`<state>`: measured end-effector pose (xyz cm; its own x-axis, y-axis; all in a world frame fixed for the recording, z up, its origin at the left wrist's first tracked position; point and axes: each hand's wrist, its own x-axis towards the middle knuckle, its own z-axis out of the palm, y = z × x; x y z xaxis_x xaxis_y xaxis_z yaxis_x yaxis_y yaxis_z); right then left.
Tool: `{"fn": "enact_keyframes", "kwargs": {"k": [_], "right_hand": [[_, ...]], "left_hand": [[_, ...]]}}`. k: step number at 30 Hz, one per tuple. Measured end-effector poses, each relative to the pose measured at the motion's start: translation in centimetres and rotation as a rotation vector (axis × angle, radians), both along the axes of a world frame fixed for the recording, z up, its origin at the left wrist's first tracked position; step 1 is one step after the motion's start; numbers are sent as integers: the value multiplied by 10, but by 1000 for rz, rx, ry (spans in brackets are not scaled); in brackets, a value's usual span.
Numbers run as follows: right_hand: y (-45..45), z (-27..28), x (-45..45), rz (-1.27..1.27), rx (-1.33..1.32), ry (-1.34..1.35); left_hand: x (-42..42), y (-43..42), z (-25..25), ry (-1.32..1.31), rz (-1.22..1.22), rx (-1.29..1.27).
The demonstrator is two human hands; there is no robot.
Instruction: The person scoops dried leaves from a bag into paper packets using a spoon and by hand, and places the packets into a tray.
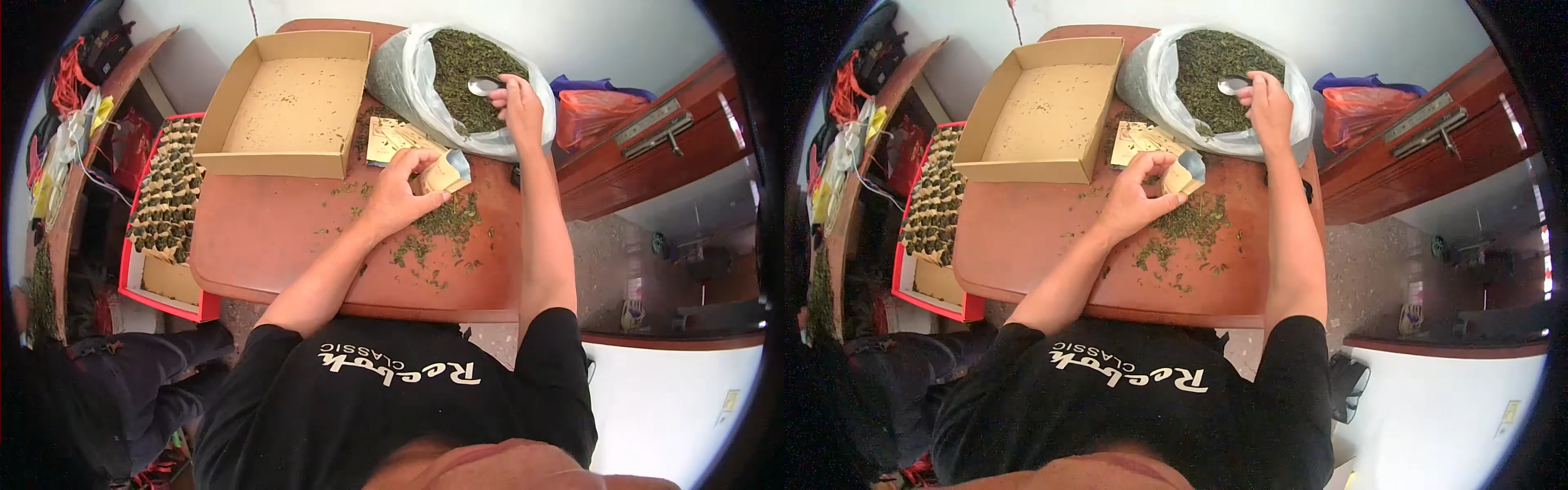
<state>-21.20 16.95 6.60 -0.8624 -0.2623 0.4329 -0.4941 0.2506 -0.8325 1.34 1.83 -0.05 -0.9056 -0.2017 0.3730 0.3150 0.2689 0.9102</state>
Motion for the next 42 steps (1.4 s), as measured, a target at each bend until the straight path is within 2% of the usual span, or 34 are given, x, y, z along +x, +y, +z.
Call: {"fn": "enact_keyframes", "kwargs": {"k": [5, 8, 10, 15, 18, 23, 29, 35, 42], "right_hand": [[-40, -20, -11, 147, 136, -37], [-36, -23, 2, 176, 313, 105], [-30, -14, 10, 175, 395, 109], [-12, -9, 0, 8, 339, 224], [-6, -6, -4, -63, 404, 127], [-13, -15, 11, 34, 318, -187], [-5, -24, 1, 53, -11, -454], [7, -17, -1, 51, -184, -541], [25, 8, 24, 136, -247, -563]], "left_hand": [[0, 0, -1, 17, 19, 41], [-1, -3, 0, 21, 39, 93], [0, -4, 2, 31, 45, 91], [0, -4, 0, 89, 94, 16], [0, -5, 3, 97, 137, -30], [-1, -6, 3, 99, 187, -59], [-4, -8, -1, 105, 226, -69], [-3, -8, 1, 69, 233, -75], [-2, -8, 2, 85, 241, -62]]}}
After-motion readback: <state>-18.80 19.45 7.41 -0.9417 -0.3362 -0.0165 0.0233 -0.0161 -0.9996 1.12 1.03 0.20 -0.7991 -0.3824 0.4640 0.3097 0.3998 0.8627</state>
